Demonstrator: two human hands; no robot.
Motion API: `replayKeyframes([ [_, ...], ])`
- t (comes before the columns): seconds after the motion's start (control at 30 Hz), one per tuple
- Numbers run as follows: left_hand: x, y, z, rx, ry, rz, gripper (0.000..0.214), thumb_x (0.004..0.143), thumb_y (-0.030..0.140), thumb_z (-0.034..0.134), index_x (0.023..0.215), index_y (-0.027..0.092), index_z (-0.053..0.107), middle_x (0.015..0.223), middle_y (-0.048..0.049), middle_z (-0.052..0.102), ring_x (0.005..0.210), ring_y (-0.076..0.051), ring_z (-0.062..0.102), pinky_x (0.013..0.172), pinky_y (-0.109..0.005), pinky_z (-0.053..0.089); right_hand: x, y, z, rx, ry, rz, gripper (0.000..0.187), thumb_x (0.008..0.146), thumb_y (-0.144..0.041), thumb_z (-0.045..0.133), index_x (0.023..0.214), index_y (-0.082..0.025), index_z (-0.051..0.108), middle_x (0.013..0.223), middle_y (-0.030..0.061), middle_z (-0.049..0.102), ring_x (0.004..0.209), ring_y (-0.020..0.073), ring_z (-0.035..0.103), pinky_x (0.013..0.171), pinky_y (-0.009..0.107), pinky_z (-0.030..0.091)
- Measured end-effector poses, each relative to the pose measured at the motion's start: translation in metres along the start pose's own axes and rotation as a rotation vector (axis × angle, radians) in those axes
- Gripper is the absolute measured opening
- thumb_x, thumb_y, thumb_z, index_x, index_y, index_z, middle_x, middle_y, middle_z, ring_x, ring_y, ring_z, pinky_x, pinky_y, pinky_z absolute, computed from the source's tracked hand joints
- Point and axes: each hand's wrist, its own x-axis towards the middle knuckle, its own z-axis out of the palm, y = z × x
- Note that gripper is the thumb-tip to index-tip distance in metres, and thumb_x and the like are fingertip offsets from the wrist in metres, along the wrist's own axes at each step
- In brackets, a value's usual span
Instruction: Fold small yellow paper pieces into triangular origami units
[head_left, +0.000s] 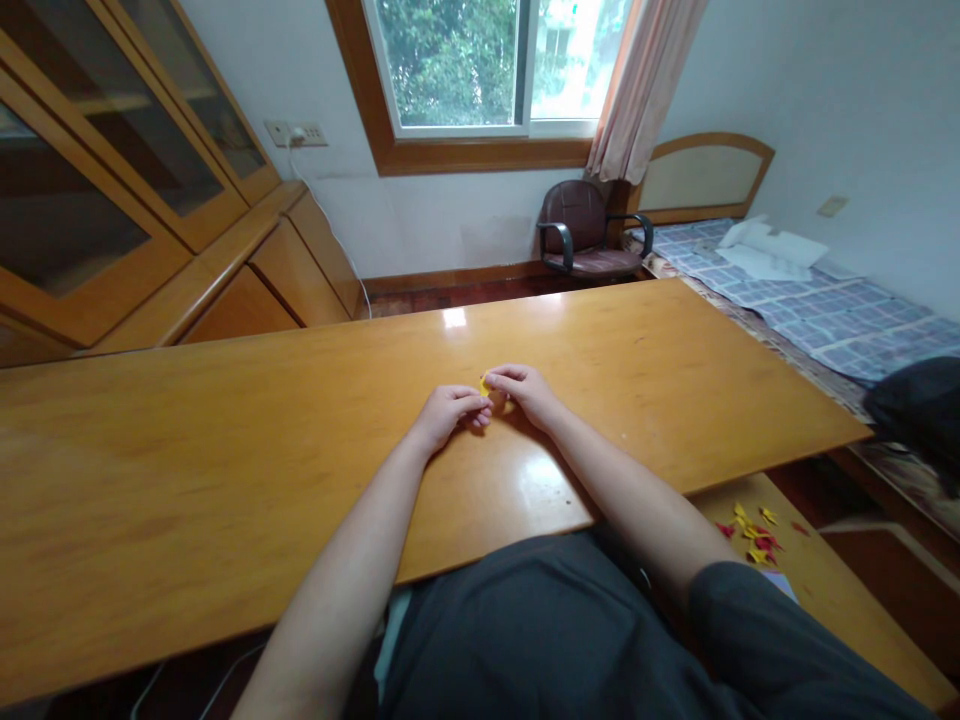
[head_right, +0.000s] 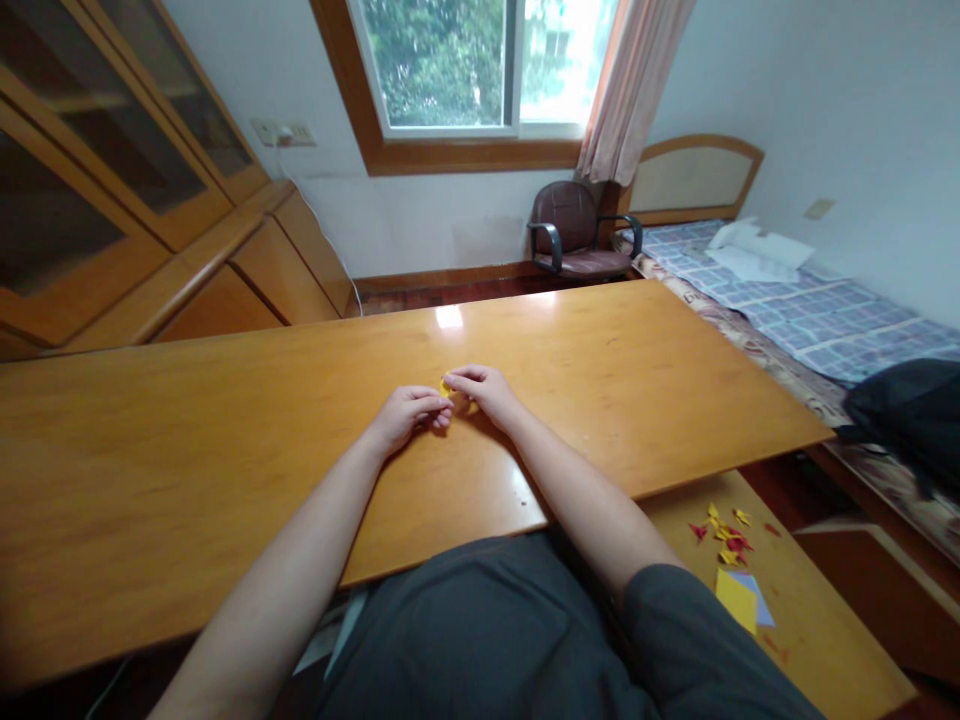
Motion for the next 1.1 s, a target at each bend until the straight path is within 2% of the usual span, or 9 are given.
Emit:
replayKeyframes([
  [0.13,0.001,-0.002,0.001,-0.013,0.015,0.03,0.03,0.065,0.039,0.077,0.073,0.011,0.068,0.066,-0.0061,0.069,0.055,-0.014,0.063,0.056,-0.025,0.05,-0.003,-0.002,0.003,-0.021,0.057,0.013,0.029,0.062,-0.042,0.08,0.066,-0.016,0.069,0.058,-0.0023,0.059,0.055,0.0094,0.045,0.057,0.025,0.033],
  [0.27,0.002,-0.004,0.002,-0.007,0.079,0.071,0.035,0.067,0.043,0.076,0.081,0.013,0.067,0.072,-0.0051,0.07,0.056,-0.014,0.063,0.056,-0.026,0.051,-0.004,-0.001,0.005,-0.011,0.032,-0.005,0.027,0.066,-0.041,0.078,0.066,-0.016,0.068,0.061,-0.001,0.062,0.057,0.01,0.049,0.058,0.025,0.035],
  [0.43,0.003,-0.005,0.0,-0.042,0.068,0.099,0.032,0.066,0.041,0.076,0.076,0.012,0.068,0.07,-0.0054,0.069,0.06,-0.015,0.063,0.058,-0.027,0.052,-0.005,-0.002,0.007,-0.008,-0.016,-0.003,0.03,0.063,-0.043,0.08,0.072,-0.015,0.071,0.068,0.0009,0.067,0.063,0.0116,0.054,0.062,0.026,0.04],
  [0.6,0.002,-0.004,-0.001,-0.063,0.032,0.073,0.026,0.066,0.036,0.075,0.072,0.011,0.069,0.068,-0.0064,0.069,0.058,-0.015,0.062,0.057,-0.027,0.051,-0.006,-0.003,0.007,0.009,-0.05,0.002,0.03,0.064,-0.042,0.079,0.069,-0.014,0.07,0.065,0.002,0.066,0.062,0.0128,0.056,0.066,0.028,0.042],
  [0.8,0.002,-0.002,0.001,-0.066,0.054,0.057,0.027,0.064,0.036,0.076,0.072,0.011,0.07,0.066,-0.0063,0.068,0.057,-0.014,0.062,0.056,-0.026,0.049,-0.005,0.0,0.009,-0.112,0.057,-0.078,0.026,0.07,-0.04,0.074,0.065,-0.015,0.068,0.063,0.0002,0.064,0.061,0.0121,0.054,0.066,0.028,0.041],
  [1.1,0.002,-0.001,0.003,-0.083,0.069,0.037,0.027,0.062,0.035,0.077,0.072,0.01,0.07,0.065,-0.0066,0.067,0.057,-0.015,0.061,0.055,-0.027,0.048,-0.007,-0.001,0.012,-0.248,0.111,-0.166,0.029,0.076,-0.043,0.065,0.063,-0.016,0.064,0.061,-0.0013,0.06,0.062,0.0122,0.051,0.064,0.026,0.039],
])
